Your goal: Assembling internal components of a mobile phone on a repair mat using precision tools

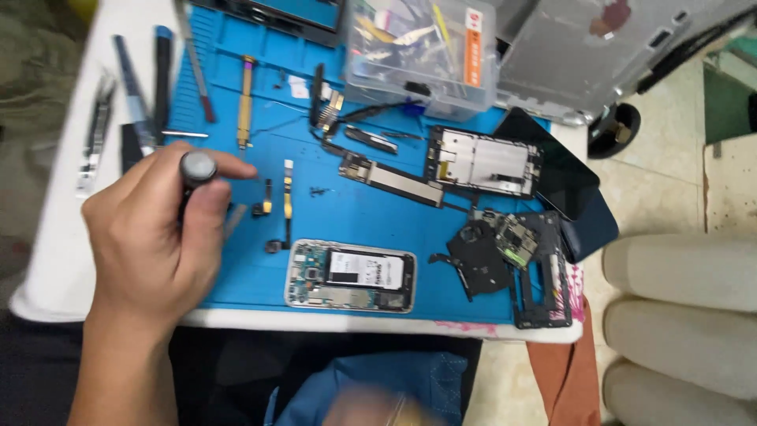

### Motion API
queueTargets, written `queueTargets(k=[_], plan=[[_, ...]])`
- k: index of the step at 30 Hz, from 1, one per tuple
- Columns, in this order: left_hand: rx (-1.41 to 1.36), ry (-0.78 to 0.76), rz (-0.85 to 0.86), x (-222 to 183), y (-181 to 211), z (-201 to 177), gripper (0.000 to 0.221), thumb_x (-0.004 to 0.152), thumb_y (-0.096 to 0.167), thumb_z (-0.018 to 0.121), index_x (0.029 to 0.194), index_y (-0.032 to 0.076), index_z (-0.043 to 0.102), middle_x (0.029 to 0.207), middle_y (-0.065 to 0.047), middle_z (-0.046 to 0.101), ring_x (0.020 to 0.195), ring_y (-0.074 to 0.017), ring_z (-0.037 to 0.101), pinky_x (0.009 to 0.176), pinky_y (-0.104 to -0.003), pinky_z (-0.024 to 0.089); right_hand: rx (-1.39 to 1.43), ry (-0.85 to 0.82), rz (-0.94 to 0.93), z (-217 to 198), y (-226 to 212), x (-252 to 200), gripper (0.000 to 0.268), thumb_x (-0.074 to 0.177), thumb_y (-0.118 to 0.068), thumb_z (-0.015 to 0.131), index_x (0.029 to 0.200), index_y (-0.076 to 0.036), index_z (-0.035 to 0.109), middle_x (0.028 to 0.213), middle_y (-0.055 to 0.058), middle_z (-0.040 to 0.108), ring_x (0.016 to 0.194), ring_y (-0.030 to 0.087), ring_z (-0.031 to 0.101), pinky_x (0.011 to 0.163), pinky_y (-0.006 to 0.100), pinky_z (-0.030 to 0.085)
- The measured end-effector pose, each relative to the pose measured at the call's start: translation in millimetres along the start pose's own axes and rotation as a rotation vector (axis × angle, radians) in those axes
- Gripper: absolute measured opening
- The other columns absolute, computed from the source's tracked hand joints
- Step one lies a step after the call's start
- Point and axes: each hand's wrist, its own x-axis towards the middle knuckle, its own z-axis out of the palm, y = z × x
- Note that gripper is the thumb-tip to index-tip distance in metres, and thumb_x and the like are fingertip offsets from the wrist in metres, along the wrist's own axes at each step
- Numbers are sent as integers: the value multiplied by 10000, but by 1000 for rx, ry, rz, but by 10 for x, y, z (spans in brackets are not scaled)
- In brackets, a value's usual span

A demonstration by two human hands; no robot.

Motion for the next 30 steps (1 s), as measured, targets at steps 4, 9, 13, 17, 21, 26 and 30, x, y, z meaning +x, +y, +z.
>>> queueTargets(k=[4,9,13,17,21,26,30], plan=[[319,-100,-146,-66,-273,-193,354,1152,151,674,874,24,497,780,-107,535,687,-326,478,596,-457,352,-35,-92,-90,-14,423,1119,776,820,-439,848,1439,-105,520,1369,162,553,1251,366,542,988,513,446],[457,-298,-450,29,-277,-432,319,1122,312,561,929,64,507,872,-153,646,813,-467,602,628,-578,429,-95,-245,4,178,620,1223,976,767,-408,921,1552,-135,409,1372,134,497,1239,369,472,983,534,414],[467,-362,-590,70,-243,-536,278,1110,336,517,1035,69,528,961,-167,658,879,-472,614,624,-602,447,-119,-348,39,187,686,1352,993,716,-435,966,1522,-182,444,1265,107,518,1115,343,490,911,507,437],[503,-302,-561,37,-315,-546,267,1067,312,549,1171,68,579,1065,-207,690,929,-512,639,664,-650,480,-135,-396,-5,138,726,1502,850,664,-507,1004,1329,-214,563,1116,73,483,979,321,479,856,462,413],[542,-304,-685,21,-341,-602,298,1059,311,537,1215,58,558,1106,-210,688,959,-515,643,694,-653,499,-61,-611,2,-34,691,1611,462,846,-408,916,963,-196,522,870,43,619,742,278,573,610,412,407],[583,-387,-815,15,-417,-633,273,1023,302,532,1134,53,534,1070,-240,700,986,-540,647,770,-656,501,530,-550,-64,-174,732,1896,183,905,-268,754,957,-165,613,876,-3,727,652,115,669,523,235,524],[497,-514,-965,98,-289,-653,288,1005,302,530,1215,104,516,1114,-193,707,988,-473,678,780,-605,518,1015,-340,-24,-72,691,2169,540,917,-383,662,1333,-64,531,1175,157,736,1013,270,785,739,355,703]])
